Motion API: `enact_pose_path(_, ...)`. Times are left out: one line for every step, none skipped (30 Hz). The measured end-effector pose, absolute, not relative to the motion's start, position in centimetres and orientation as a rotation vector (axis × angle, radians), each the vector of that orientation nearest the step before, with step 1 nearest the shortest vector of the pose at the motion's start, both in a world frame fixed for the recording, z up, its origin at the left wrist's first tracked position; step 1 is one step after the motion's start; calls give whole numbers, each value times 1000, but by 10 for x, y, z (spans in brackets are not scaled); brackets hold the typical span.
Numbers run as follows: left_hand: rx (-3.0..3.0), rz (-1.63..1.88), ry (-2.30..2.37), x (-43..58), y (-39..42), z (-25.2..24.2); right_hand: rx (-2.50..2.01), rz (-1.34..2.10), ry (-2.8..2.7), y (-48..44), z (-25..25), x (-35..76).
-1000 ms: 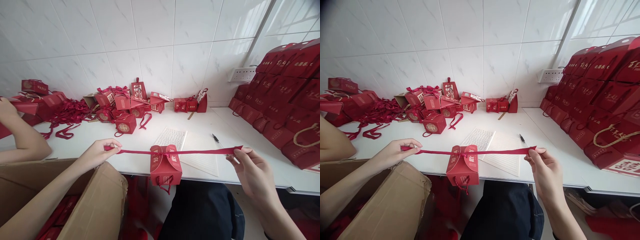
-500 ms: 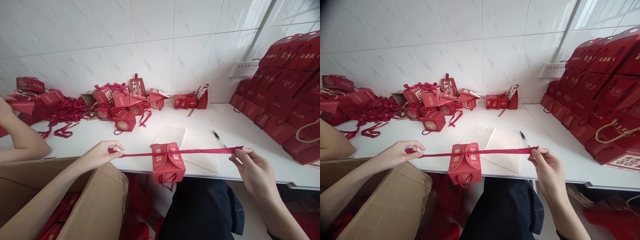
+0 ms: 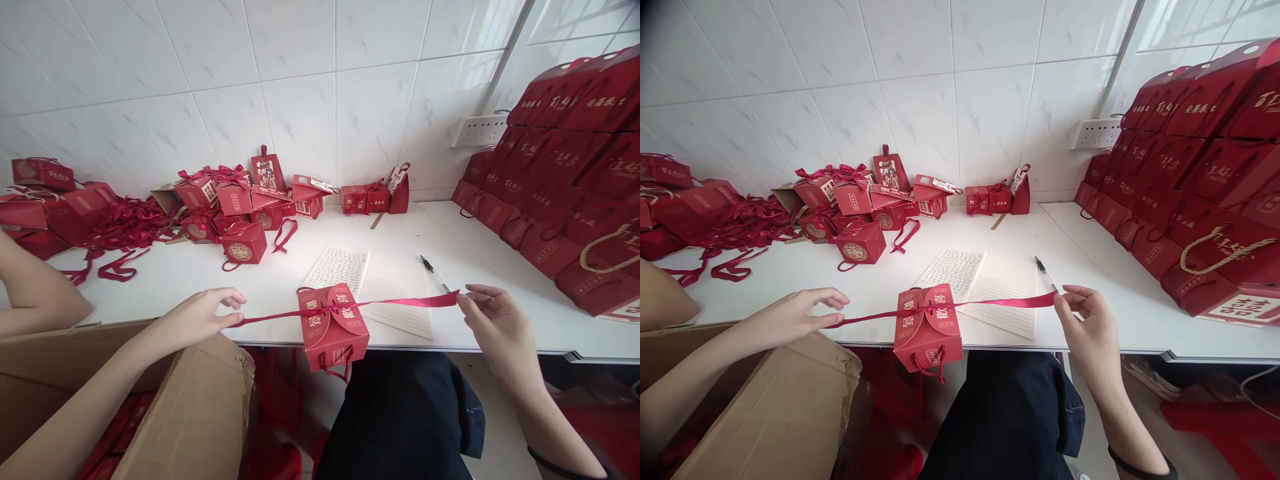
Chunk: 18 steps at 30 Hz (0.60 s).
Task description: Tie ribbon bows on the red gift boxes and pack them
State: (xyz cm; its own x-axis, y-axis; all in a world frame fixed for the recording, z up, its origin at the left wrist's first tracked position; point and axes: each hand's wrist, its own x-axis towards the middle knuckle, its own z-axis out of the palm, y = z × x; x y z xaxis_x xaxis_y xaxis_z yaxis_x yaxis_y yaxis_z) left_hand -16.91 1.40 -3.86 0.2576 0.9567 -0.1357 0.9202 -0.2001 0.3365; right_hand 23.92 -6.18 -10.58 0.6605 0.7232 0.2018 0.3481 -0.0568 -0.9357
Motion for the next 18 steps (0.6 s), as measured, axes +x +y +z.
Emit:
enact_pose_path(2260,180,1735,-165,11,-37,-1661,278,-904,-62,-101,236)
enact_pose_path(2332,221,1735,-158,8,-35,-1645,188,-939,-62,-96,231)
enact_pose_path(2386,247,1713,-150,5,-32,-1611,137,-1009,-61,-92,224)
enact_pose_path(2406,247,1673,-140,1,-29,-1561,131,-1117,-60,-87,216)
enact_pose_path(2397,218,1616,-130,-3,-26,-1504,166,-1257,-57,-83,207)
enact_pose_path(2364,167,1557,-119,-5,-24,-1447,229,-1411,-54,-80,198)
enact_pose_path(2321,111,1498,-109,-8,-22,-1397,309,-1561,-50,-78,189)
enact_pose_path(2274,59,1440,-101,-9,-21,-1360,398,-1682,-45,-76,181)
enact_pose_path(2227,22,1385,-94,-9,-20,-1334,494,-1767,-40,-76,174)
enact_pose_path(2192,-1,1336,-90,-9,-20,-1319,594,-1819,-35,-76,169)
enact_pose_path(2169,-16,1298,-87,-9,-21,-1312,692,-1846,-29,-77,165)
enact_pose_path(2158,-24,1277,-86,-8,-22,-1306,783,-1857,-24,-78,163)
enact_pose_path(2155,-29,1275,-87,-7,-24,-1301,866,-1857,-20,-80,163)
enact_pose_path(2158,-34,1290,-88,-6,-26,-1298,936,-1851,-16,-82,164)
enact_pose_path(2162,-35,1314,-90,-5,-28,-1295,999,-1842,-13,-84,165)
enact_pose_path(2165,-27,1337,-91,-4,-31,-1290,1057,-1828,-10,-86,166)
enact_pose_path(2165,-8,1352,-93,-3,-33,-1283,1115,-1812,-9,-87,168)
enact_pose_path(2159,14,1354,-94,-2,-34,-1271,1170,-1796,-8,-88,169)
